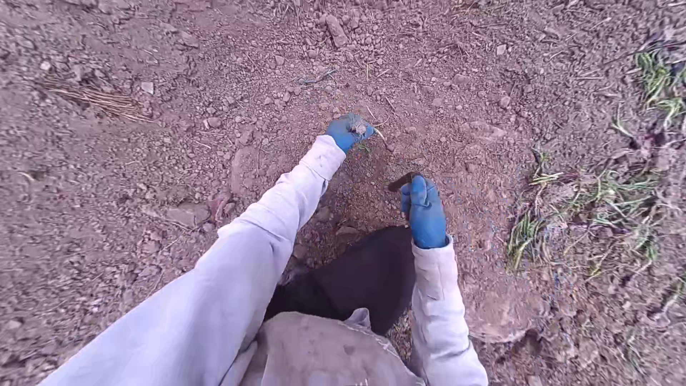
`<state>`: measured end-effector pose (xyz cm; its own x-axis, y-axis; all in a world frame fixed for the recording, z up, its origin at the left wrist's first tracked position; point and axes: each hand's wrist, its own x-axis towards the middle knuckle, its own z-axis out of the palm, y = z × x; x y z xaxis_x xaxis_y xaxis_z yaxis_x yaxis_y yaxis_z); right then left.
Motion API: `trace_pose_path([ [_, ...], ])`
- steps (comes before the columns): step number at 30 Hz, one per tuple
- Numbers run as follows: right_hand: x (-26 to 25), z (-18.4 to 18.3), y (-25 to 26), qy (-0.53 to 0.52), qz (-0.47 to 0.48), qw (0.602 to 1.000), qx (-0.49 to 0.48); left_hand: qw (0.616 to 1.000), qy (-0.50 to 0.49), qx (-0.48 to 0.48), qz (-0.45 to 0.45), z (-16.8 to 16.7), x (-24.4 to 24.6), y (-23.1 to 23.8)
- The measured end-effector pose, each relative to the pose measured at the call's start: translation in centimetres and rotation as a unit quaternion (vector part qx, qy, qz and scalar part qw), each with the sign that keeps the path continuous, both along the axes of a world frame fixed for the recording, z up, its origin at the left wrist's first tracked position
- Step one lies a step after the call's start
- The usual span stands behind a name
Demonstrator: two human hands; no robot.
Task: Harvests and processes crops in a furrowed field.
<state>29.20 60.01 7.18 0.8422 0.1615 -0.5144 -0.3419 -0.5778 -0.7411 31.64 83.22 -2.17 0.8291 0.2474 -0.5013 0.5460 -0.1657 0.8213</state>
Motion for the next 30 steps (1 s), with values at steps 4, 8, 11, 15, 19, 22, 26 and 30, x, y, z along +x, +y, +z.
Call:
trace_pose_path([
  [4,-2.3,-4.5,0.0,0.012,-0.033,0.999,0.003,0.945,0.071,0.121,-0.296,3.3,0.7,-3.1],
  [8,-4.6,4.3,-3.7,-0.116,-0.065,0.98,0.15,0.852,0.125,0.174,-0.478,0.0,-0.9,-10.3],
  [11,-5.1,13.5,-6.4,-0.184,-0.032,0.969,0.164,0.895,0.12,0.175,-0.393,0.3,-1.5,-10.9],
  [15,-4.7,14.2,-8.8,-0.182,-0.023,0.97,0.161,0.942,0.043,0.17,-0.285,3.9,-0.8,-6.6],
  [19,-5.1,1.2,-7.3,-0.041,-0.078,0.996,0.015,0.838,0.037,0.244,-0.487,10.6,1.6,-5.6],
  [22,-6.1,-1.8,-7.2,-0.02,-0.105,0.994,-0.008,0.782,-0.015,0.229,-0.58,11.2,2.4,-9.9],
  [26,-8.7,5.0,-9.0,-0.119,-0.168,0.971,0.119,0.74,0.1,0.221,-0.627,5.3,-0.1,-19.9],
  [30,-11.2,13.1,-16.2,-0.25,-0.107,0.943,0.19,0.773,0.191,0.212,-0.567,4.8,-1.0,-23.2],
])
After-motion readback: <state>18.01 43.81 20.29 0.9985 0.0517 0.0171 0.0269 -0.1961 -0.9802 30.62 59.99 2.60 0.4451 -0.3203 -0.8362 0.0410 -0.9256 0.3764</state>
